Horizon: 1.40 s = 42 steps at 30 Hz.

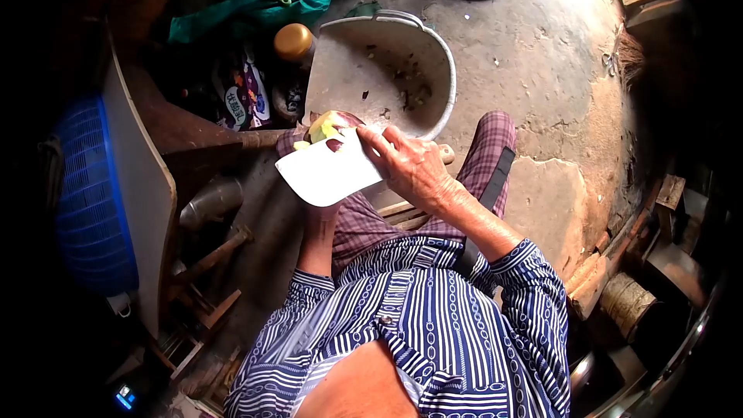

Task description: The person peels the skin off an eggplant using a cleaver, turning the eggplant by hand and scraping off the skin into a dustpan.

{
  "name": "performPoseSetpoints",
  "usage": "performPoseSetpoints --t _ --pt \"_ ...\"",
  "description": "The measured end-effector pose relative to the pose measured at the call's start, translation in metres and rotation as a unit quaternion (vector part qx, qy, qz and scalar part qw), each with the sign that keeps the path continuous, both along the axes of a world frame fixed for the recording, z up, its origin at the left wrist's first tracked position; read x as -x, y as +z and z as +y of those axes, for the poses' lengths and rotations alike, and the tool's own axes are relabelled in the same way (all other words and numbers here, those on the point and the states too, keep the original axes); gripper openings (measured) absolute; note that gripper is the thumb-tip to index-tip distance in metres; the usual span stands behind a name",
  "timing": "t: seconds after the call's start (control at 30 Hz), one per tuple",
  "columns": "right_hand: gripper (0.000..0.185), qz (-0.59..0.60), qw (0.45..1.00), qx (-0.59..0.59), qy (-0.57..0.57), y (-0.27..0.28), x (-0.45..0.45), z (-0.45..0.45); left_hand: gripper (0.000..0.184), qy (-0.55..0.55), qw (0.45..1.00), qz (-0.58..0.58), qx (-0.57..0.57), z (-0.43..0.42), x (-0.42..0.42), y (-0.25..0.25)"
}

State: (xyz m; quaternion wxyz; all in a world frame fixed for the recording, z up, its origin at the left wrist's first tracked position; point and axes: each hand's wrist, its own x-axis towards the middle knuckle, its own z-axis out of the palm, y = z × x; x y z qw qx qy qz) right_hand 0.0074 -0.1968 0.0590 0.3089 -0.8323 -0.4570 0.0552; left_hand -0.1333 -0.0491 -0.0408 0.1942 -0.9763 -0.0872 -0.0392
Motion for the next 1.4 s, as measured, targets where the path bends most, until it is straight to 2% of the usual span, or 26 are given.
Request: performPoseSetpoints --t 0.03,0.07,0.13,0.17,0.23,0.27,0.3,0.33,0.4,0.53,0.6,0.63,0.67,0.7,0.73,0.83,0.93,1.07,1.17,1.2,1.23,1.27,1.3,1.33,1.37,1.4 --pt "0.037 0.000 1.000 0.000 0.000 -0.002 0.000 0.000 0.040 0.000 1.000 0.000 0.000 0.001 -0.002 -0.003" --pt "0.037 0.002 1.000 0.007 -0.011 -0.005 0.001 0.001 0.042 0.083 0.923 -0.129 0.353 0.002 -0.010 0.000" --pt "0.037 0.004 1.000 0.013 -0.024 -0.014 0.000 -0.001 0.050 0.071 0.821 -0.226 0.519 -0.001 -0.015 0.011" --pt "0.036 0.011 0.999 0.021 -0.035 -0.018 -0.002 -0.003 0.055 0.057 0.758 -0.274 0.590 -0.003 -0.019 0.020" --pt "0.037 0.042 0.997 0.044 -0.052 -0.021 -0.004 -0.004 0.067 0.064 0.788 -0.274 0.547 -0.002 -0.017 0.010" --pt "0.037 0.042 0.997 0.044 -0.053 -0.028 -0.006 -0.005 0.065 0.083 0.576 -0.293 0.759 -0.002 -0.022 0.020" --pt "0.039 0.075 0.993 0.055 -0.071 -0.042 -0.012 -0.008 0.063 0.094 0.310 -0.284 0.903 -0.003 -0.028 0.031" --pt "0.041 0.109 0.988 0.066 -0.089 -0.055 -0.018 -0.012 0.073 0.076 0.228 -0.238 0.941 -0.001 -0.029 0.042" --pt "0.036 0.162 0.978 0.090 -0.094 -0.070 -0.031 -0.020 0.085 0.123 0.224 -0.199 0.946 -0.006 -0.037 0.074" --pt "0.039 0.125 0.984 0.087 -0.097 -0.045 -0.025 -0.020 0.079 0.131 0.213 -0.231 0.940 -0.003 -0.041 0.056" --pt "0.042 0.079 0.992 0.091 -0.042 -0.022 -0.021 -0.014 0.064 0.086 0.534 -0.229 0.809 -0.003 -0.035 0.044" --pt "0.043 0.056 0.995 0.080 -0.014 -0.015 -0.015 -0.009 0.054 0.074 0.703 -0.218 0.673 -0.002 -0.030 0.039" --pt "0.043 0.031 0.997 0.069 0.015 -0.008 -0.010 -0.006 0.044 0.072 0.818 -0.221 0.526 -0.002 -0.027 0.037" --pt "0.043 0.004 0.999 0.044 0.029 -0.003 -0.007 -0.004 0.047 0.054 0.884 -0.218 0.409 0.000 -0.025 0.034" --pt "0.042 -0.012 0.999 0.035 0.029 0.003 -0.005 -0.003 0.051 0.046 0.894 -0.215 0.391 0.001 -0.023 0.032" --pt "0.043 0.007 1.000 0.012 0.018 -0.003 -0.002 -0.003 0.062 0.046 0.833 -0.229 0.501 0.002 -0.024 0.036" --pt "0.038 0.010 0.999 0.029 -0.009 -0.011 -0.005 -0.004 0.074 0.065 0.571 -0.247 0.780 -0.004 -0.033 0.049" --pt "0.039 0.104 0.989 0.072 -0.080 -0.047 -0.030 -0.016 0.092 0.074 0.392 -0.215 0.892 -0.010 -0.040 0.068" --pt "0.039 0.060 0.992 0.045 -0.099 -0.044 -0.026 -0.023 0.094 0.101 0.379 -0.238 0.889 -0.005 -0.047 0.069" --pt "0.036 0.036 0.996 0.048 -0.069 -0.037 -0.023 -0.017 0.080 0.075 0.570 -0.225 0.787 0.002 -0.045 0.058" --pt "0.043 0.040 0.994 0.097 -0.040 -0.023 -0.015 -0.015 0.080 0.073 0.570 -0.225 0.786 0.001 -0.041 0.049" --pt "0.051 0.043 0.988 0.146 -0.012 -0.002 -0.009 -0.011 0.063 0.085 0.445 -0.256 0.854 -0.002 -0.041 0.050" --pt "0.052 -0.021 0.997 0.072 0.021 -0.005 -0.005 -0.009 0.062 0.095 0.369 -0.281 0.881 -0.003 -0.038 0.049" --pt "0.047 -0.029 0.999 0.041 0.017 -0.001 -0.001 -0.009 0.060 0.104 0.347 -0.297 0.883 -0.003 -0.031 0.047" --pt "0.044 -0.031 0.999 0.034 0.013 0.000 0.001 -0.008 0.058 0.110 0.372 -0.305 0.870 -0.002 -0.025 0.044" --pt "0.042 -0.034 0.999 0.027 0.011 0.001 0.002 -0.007 0.057 0.110 0.454 -0.300 0.832 0.000 -0.019 0.040"
